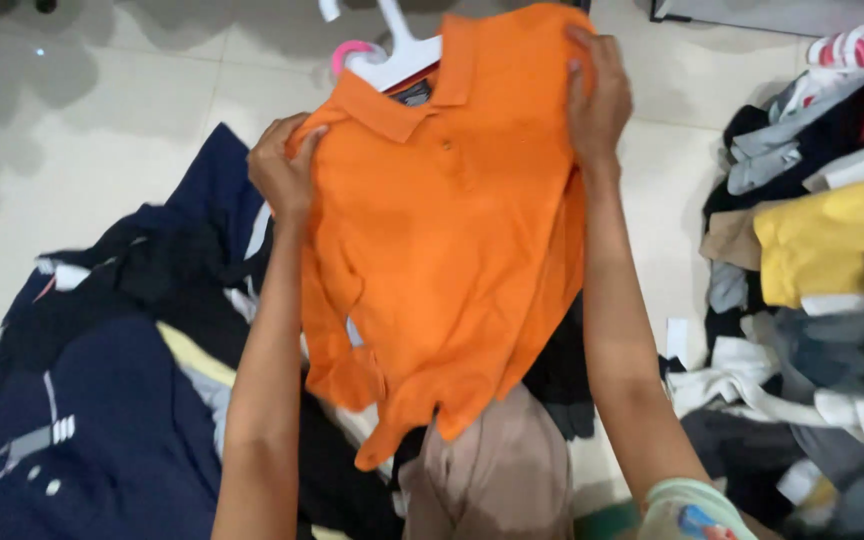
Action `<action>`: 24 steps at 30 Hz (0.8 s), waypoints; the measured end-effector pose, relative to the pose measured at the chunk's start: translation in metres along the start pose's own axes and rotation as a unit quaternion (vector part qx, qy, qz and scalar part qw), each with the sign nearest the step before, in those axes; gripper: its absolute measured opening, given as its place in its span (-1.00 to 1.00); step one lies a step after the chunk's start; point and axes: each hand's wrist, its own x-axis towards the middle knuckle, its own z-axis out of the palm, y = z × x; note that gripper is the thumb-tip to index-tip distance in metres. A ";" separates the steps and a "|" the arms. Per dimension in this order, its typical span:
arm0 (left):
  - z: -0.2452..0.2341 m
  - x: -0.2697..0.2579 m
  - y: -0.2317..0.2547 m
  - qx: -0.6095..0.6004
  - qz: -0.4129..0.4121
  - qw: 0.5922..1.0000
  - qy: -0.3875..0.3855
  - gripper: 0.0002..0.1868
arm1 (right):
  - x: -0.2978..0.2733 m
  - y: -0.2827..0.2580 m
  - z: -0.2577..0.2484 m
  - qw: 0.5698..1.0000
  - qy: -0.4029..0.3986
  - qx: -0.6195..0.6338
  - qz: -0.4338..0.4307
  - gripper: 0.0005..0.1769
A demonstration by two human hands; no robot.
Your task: The person is sitting on the floor, picking up shirts from a pile, inserting hangers into them, and buttoning the collars to prepare them for display.
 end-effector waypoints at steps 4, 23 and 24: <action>0.025 0.006 -0.060 0.041 -0.010 0.999 -0.001 -0.76 | -0.012 0.031 0.062 0.991 -0.063 -0.072 0.099 -0.48; -0.022 -0.130 0.073 0.133 -0.108 0.981 -0.095 -0.65 | -0.082 -0.029 0.033 0.947 -0.217 -0.236 0.022 -0.83; -0.035 -0.154 0.093 0.129 -0.127 0.978 -0.101 -0.68 | -0.094 -0.043 0.022 0.939 -0.253 -0.219 0.081 -0.87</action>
